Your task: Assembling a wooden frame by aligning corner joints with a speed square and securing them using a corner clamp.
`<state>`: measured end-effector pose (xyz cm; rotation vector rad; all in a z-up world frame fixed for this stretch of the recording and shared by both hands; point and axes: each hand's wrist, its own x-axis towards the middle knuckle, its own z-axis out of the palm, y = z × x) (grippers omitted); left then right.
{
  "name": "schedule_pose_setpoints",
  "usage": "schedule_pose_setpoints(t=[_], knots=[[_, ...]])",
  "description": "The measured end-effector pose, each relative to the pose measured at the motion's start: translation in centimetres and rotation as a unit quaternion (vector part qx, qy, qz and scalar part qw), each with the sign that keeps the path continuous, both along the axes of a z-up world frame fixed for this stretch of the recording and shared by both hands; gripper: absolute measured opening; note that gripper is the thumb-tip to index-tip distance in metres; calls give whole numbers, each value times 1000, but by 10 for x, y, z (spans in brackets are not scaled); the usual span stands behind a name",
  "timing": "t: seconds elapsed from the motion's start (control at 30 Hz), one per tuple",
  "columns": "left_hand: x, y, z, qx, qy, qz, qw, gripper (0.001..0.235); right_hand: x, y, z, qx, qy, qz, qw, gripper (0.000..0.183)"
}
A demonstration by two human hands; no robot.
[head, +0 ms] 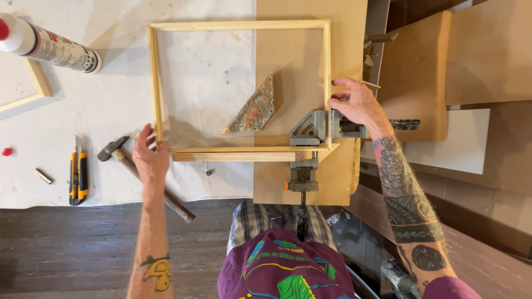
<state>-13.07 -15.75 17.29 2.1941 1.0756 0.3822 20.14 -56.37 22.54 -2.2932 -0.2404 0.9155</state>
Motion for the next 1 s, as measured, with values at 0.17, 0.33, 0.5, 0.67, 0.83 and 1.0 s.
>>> schedule_pose_setpoints(t=[0.17, 0.33, 0.5, 0.67, 0.83, 1.0], knots=[[69, -68, 55, 50, -91, -24, 994, 57, -2, 9, 16, -20, -7, -16, 1000, 62], [139, -113, 34, -221, 19, -239, 945, 49, 2, 8, 14, 20, 3, 3, 1000, 61], [169, -138, 32, -307, 24, -258, 916, 49, 10, -4, -13, 67, 12, -15, 998, 56], [178, -201, 61, -412, -37, -273, 869, 50, 9, -8, -19, 101, 39, -24, 994, 49], [177, -218, 31, -430, -32, -286, 856, 48, 9, -6, -14, 91, 14, 5, 996, 39], [183, -223, 58, -381, 42, -284, 879, 54, 14, -10, -30, 94, 36, 2, 995, 43]])
